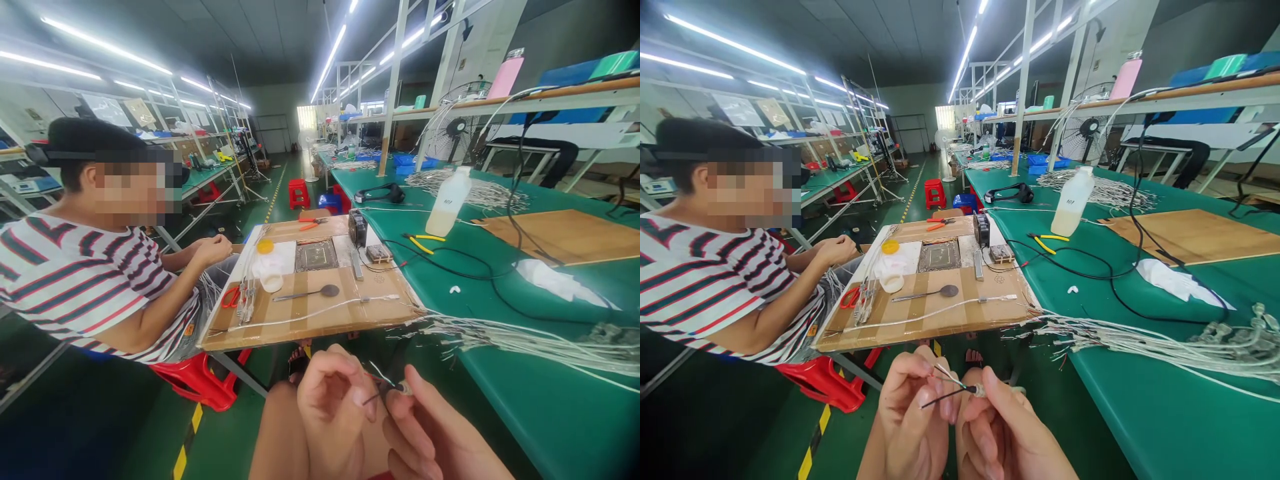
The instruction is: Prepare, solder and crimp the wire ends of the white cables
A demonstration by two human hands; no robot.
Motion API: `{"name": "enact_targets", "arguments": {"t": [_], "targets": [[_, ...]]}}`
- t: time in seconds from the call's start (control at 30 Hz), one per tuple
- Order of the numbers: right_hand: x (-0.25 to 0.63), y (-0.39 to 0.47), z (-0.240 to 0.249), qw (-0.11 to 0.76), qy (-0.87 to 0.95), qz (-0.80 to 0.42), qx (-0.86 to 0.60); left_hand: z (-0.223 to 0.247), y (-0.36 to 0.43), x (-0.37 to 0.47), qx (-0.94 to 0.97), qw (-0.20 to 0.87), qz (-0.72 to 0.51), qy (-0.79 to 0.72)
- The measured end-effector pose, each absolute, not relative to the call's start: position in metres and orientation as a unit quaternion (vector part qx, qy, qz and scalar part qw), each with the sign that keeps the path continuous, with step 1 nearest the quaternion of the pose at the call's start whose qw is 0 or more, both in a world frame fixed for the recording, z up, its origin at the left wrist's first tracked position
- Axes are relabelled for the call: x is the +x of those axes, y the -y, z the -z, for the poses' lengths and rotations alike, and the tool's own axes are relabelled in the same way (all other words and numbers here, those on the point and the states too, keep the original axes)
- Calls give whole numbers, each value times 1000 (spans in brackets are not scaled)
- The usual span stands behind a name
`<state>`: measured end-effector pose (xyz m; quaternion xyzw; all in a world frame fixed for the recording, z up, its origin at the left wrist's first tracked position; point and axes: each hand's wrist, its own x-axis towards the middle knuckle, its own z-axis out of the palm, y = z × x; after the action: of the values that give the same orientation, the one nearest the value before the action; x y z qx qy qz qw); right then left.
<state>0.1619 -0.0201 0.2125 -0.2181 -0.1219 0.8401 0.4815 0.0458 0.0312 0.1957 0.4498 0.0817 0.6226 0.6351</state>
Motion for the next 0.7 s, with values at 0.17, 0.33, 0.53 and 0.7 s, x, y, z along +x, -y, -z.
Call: {"name": "enact_targets", "arguments": {"t": [0.17,0.33,0.53,0.7], "targets": [[167,17,-218,519,182,-754,-360,-183,-29,47,426,684,-589,-63],[163,16,-228,526,226,-693,-438,-179,-28,53,417,626,-650,-109],[156,12,-239,530,187,-668,-487,-187,-37,41,399,618,-672,-77],[147,4,-236,553,190,-639,-500,-175,-42,35,404,638,-652,-66]]}}
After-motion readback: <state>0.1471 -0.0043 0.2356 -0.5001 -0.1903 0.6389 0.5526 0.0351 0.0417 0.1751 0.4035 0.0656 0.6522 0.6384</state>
